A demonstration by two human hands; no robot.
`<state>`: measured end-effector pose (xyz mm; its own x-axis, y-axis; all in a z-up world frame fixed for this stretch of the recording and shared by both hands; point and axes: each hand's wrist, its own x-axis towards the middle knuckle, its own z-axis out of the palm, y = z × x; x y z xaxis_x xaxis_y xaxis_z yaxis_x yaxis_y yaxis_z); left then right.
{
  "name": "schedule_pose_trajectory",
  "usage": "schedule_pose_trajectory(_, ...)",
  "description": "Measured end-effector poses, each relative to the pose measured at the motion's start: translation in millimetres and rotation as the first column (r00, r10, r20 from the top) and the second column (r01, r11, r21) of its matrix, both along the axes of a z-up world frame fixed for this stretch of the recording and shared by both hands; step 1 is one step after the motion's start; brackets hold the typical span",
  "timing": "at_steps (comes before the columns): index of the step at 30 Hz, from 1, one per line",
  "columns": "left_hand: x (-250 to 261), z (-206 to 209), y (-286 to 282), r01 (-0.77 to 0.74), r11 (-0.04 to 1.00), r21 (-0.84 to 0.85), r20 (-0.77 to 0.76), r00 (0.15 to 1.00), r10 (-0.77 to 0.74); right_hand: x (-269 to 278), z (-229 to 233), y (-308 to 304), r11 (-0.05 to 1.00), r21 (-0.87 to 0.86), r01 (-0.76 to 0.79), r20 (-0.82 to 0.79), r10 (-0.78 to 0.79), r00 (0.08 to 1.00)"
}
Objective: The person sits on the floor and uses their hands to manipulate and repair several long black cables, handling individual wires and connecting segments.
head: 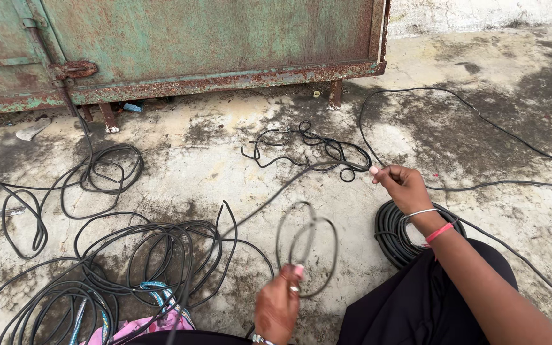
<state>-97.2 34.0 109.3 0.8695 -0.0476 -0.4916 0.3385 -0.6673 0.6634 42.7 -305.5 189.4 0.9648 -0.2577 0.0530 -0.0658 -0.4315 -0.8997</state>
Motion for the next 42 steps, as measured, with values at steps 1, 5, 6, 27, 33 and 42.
schedule_pose_trajectory(1, 14, -3, 4, -0.265, 0.934, -0.242, 0.013, 0.961, 0.276, -6, 0, -2, 0.995, -0.001, -0.100, 0.060, 0.100, 0.993)
schedule_pose_trajectory(5, 77, -39, 51, -0.404, -0.342, -0.848, -0.516, 0.489, 0.703, -29, -1, 9, 0.975, 0.006, -0.220, 0.029, 0.220, 0.975)
schedule_pose_trajectory(6, 84, -46, 61, -0.295, -0.015, -0.955, -0.177, 0.530, 0.829, -34, -1, 12, 0.975, 0.007, -0.223, 0.031, 0.223, 0.974)
schedule_pose_trajectory(27, 40, 38, 31, -0.321, 0.925, 0.202, 0.664, 0.739, 0.112, -51, -12, 46, 0.871, -0.006, -0.492, -0.288, 0.470, 0.835)
schedule_pose_trajectory(33, -18, 16, 12, 0.409, 0.771, 0.488, -0.296, 0.909, -0.294, -55, -13, 58, 0.783, -0.156, -0.602, -0.438, 0.491, 0.753)
schedule_pose_trajectory(42, -15, 91, 28, 0.151, 0.987, 0.057, 0.767, 0.626, -0.140, -66, 8, 65, 0.774, -0.488, -0.403, -0.323, 0.269, 0.907)
